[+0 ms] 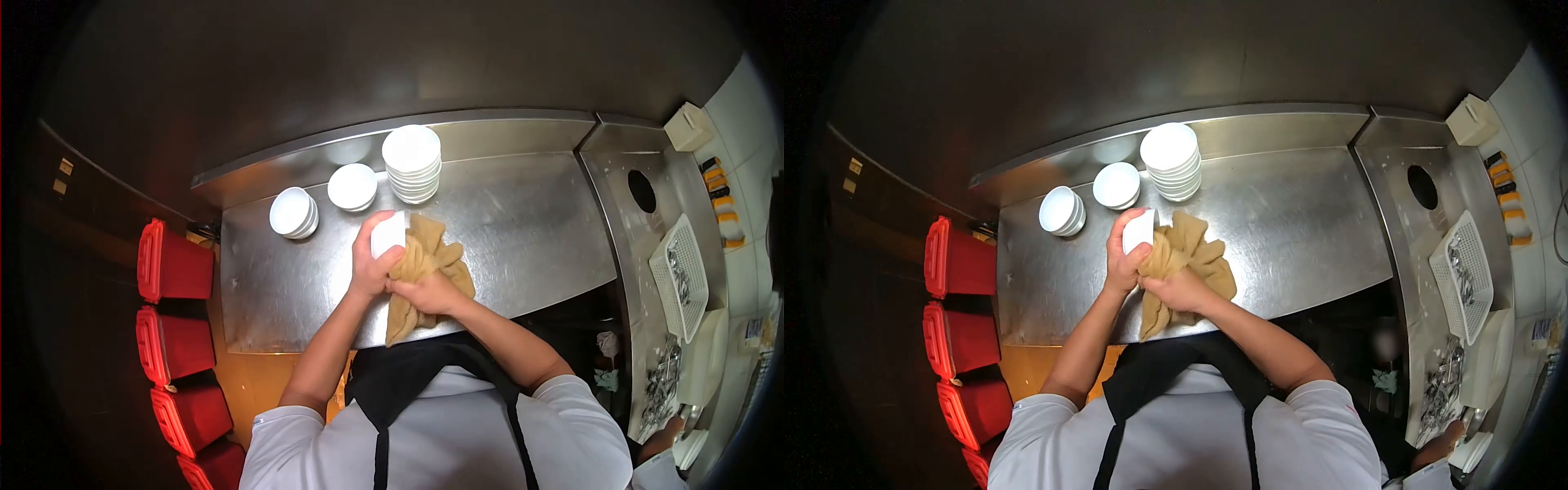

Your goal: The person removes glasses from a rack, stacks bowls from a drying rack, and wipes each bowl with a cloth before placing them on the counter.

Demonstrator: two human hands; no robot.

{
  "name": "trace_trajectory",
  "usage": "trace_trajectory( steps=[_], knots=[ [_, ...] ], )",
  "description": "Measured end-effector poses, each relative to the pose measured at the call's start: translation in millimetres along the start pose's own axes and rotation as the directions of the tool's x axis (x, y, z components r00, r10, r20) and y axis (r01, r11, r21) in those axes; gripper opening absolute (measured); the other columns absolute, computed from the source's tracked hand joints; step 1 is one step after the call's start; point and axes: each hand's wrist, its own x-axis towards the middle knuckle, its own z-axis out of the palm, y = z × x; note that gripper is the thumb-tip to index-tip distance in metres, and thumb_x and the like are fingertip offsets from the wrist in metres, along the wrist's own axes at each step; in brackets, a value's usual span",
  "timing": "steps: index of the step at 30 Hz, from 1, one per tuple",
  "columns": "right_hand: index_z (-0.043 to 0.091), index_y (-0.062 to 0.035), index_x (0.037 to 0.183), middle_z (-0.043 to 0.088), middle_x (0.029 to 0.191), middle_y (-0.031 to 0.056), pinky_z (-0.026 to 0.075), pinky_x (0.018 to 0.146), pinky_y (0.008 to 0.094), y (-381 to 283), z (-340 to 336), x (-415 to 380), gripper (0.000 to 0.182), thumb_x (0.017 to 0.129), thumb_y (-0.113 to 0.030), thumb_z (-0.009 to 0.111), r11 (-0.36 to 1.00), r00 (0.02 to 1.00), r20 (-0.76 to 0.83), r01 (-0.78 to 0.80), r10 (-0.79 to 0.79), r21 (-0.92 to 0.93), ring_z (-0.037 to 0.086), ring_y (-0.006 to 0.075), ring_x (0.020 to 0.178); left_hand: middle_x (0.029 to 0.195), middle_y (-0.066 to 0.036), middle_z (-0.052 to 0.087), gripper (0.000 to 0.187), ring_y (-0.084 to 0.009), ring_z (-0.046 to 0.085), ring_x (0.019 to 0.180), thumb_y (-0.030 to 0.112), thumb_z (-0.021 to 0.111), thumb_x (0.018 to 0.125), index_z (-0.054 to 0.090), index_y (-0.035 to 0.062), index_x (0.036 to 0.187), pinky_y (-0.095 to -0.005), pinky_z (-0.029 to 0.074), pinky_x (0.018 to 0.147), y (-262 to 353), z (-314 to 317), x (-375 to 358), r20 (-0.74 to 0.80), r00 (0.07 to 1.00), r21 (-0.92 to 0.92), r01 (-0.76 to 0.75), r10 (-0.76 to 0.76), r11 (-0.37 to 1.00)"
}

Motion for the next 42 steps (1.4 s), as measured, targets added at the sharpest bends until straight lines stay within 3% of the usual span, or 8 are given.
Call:
trace_trajectory(
  steps=[2,10,15,25,29,32,36,42],
  knots=[
    [0.054,-0.0004,0.125,0.062,0.115,0.0153,0.045,0.097,0.0416,-20.9,-3.7,1.4,0.046,0.089,-0.023,0.07,0.85,0.973,0.112,-0.231,0.201,0.473,0.059,0.0325,0.11,0.119,-0.01,0.055,0.055,-0.0191,0.054,0.106,0.022,0.062,0.082,0.047,0.0032,0.132,-0.0326,0.045,0.093,-17.2,-7.6,0.1,-0.007,0.99,-0.075,-0.143,0.143,0.987],
    [0.059,-0.0073,0.121,0.063,0.114,0.0126,0.046,0.097,0.0384,30.1,-59.5,21.5,0.048,0.075,-0.01,0.072,0.853,0.891,0.385,0.382,-0.239,-0.356,0.058,0.0307,0.11,0.128,-0.016,0.058,0.056,-0.0326,0.056,0.119,0.048,0.048,0.096,0.048,0.0083,0.135,-0.0423,0.045,0.103,-13.0,-14.4,-4.0,0.042,0.877,-0.607,0.402,-0.478,0.685],
    [0.061,-0.0051,0.118,0.063,0.117,0.0112,0.047,0.096,0.0374,30.6,-78.1,17.5,0.045,0.077,-0.015,0.076,0.971,0.976,-0.122,0.159,-0.183,-0.18,0.058,0.0256,0.113,0.133,-0.02,0.055,0.07,-0.0416,0.055,0.12,0.062,0.04,0.093,0.049,0.0086,0.137,-0.0665,0.051,0.084,3.7,-36.2,-2.4,0.338,0.76,-0.671,0.608,-0.556,0.423],
    [0.061,-0.0066,0.116,0.061,0.121,0.015,0.039,0.105,0.0466,20.9,-48.7,18.8,0.042,0.081,-0.028,0.073,0.453,0.742,0.544,0.67,-0.391,-0.588,0.052,0.036,0.119,0.125,-0.014,0.06,0.044,-0.0258,0.061,0.111,0.029,0.053,0.096,0.05,0.003,0.132,-0.0393,0.05,0.096,-8.0,-4.4,-3.5,0.156,0.792,-0.419,0.594,-0.59,0.687],
    [0.059,-0.0045,0.118,0.062,0.109,0.0106,0.047,0.091,0.0366,16.0,-1.7,5.2,0.041,0.087,-0.028,0.072,0.999,0.979,0.2,-0.024,0.03,-0.034,0.06,0.0255,0.1,0.111,-0.012,0.061,0.037,-0.0199,0.062,0.095,0.023,0.058,0.093,0.051,0.0048,0.125,-0.0336,0.054,0.082,1.1,-2.3,3.8,0.013,0.937,-0.077,0.348,-0.348,0.934],
    [0.058,-0.0038,0.117,0.061,0.107,0.0077,0.048,0.088,0.0335,3.2,-5.3,2.9,0.042,0.088,-0.029,0.073,0.969,0.978,0.176,0.067,-0.111,0.239,0.058,0.0202,0.097,0.11,-0.012,0.062,0.036,-0.0211,0.062,0.096,0.024,0.057,0.093,0.053,0.0051,0.123,-0.0349,0.053,0.085,0.7,-8.3,3.1,0.028,0.912,-0.359,0.391,-0.409,0.847],
    [0.061,-0.0086,0.118,0.062,0.117,0.0139,0.043,0.099,0.0425,32.6,-14.0,13.0,0.045,0.076,-0.017,0.075,0.615,0.888,0.247,0.449,-0.388,-0.648,0.057,0.0323,0.111,0.121,-0.017,0.061,0.043,-0.0267,0.062,0.11,0.034,0.052,0.097,0.054,0.0025,0.126,-0.0424,0.049,0.098,1.5,-12.0,14.7,0.198,0.8,-0.479,0.583,-0.566,0.656],
    [0.063,-0.005,0.113,0.065,0.112,0.01,0.048,0.093,0.0366,16.9,-12.4,2.5,0.033,0.084,-0.018,0.071,0.974,0.975,-0.043,0.216,-0.22,-0.073,0.061,0.0242,0.104,0.127,-0.016,0.058,0.048,-0.0276,0.058,0.116,0.04,0.046,0.1,0.051,0.0021,0.13,-0.0427,0.044,0.102,-8.1,-17.8,7.7,0.114,0.778,-0.532,0.573,-0.618,0.623]
  ],
)
